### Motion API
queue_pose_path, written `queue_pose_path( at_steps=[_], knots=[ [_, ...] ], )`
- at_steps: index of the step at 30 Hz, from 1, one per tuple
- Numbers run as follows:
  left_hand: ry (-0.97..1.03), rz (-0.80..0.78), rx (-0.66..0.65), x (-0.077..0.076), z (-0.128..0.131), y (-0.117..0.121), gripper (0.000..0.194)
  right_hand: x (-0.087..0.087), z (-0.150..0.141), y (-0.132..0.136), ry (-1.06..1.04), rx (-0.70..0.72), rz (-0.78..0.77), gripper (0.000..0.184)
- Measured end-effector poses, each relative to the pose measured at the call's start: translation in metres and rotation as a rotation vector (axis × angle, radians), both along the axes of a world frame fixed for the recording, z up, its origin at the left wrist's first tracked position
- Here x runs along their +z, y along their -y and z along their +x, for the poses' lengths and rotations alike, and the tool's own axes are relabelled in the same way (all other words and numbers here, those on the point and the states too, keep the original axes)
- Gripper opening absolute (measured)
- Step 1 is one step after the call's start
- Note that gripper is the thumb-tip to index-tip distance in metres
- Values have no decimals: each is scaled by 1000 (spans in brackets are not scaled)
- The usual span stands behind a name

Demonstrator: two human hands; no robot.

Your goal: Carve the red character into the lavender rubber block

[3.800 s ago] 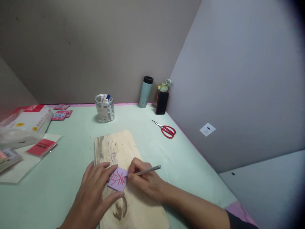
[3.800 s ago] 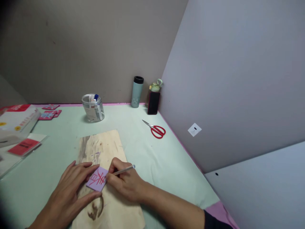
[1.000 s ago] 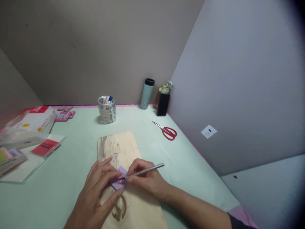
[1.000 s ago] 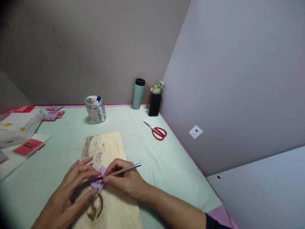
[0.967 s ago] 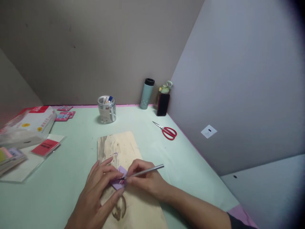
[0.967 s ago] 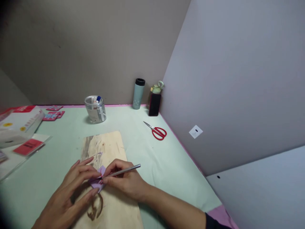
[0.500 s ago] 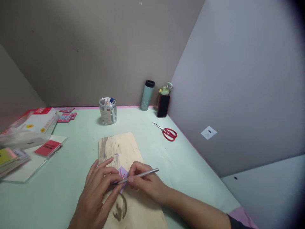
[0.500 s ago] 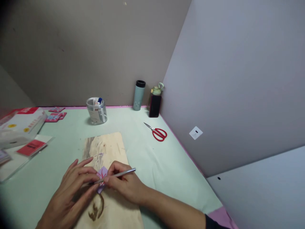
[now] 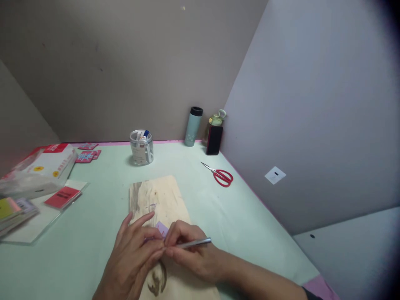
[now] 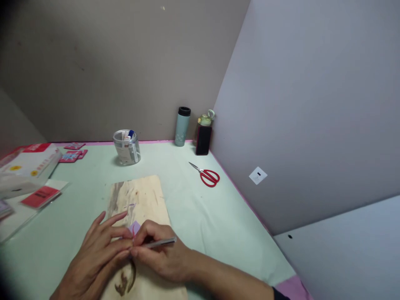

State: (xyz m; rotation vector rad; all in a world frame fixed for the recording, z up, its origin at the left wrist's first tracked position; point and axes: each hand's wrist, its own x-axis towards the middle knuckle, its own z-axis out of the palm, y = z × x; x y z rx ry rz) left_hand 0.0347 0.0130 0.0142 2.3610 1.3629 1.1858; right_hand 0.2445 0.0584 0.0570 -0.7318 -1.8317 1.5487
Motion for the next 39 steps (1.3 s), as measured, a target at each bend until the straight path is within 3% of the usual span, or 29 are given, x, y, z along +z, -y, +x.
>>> queue_pose_path(
  at_steps=[7, 15, 21, 24, 30, 34, 36, 39],
  knots=[
    [-23, -86, 2, -4, -4, 0, 25, 3, 3, -3, -21, -4, -20, 29],
    [-23, -43, 20, -2, -3, -1, 10, -6, -1, -2, -12, -50, -42, 33],
    [-72, -35, -44, 4, -2, -1, 25, -6, 0, -3, -43, -45, -49, 33],
    [-75, -42, -69, 7, -6, -2, 21, -8, -2, -3, -105, -44, -72, 34],
    [-34, -25, -50, 9, -7, -1, 18, -8, -5, 2, -65, -100, 183, 31],
    [-6, 53, -29, 8, -4, 0, 19, -5, -6, 8, -77, -117, 272, 28],
    [-15, 98, -26, 8, -5, -1, 21, -4, -6, 9, -84, -139, 266, 27],
    [-55, 93, -18, 6, -8, -4, 23, -2, -6, 7, -100, -210, 137, 26]
  ],
)
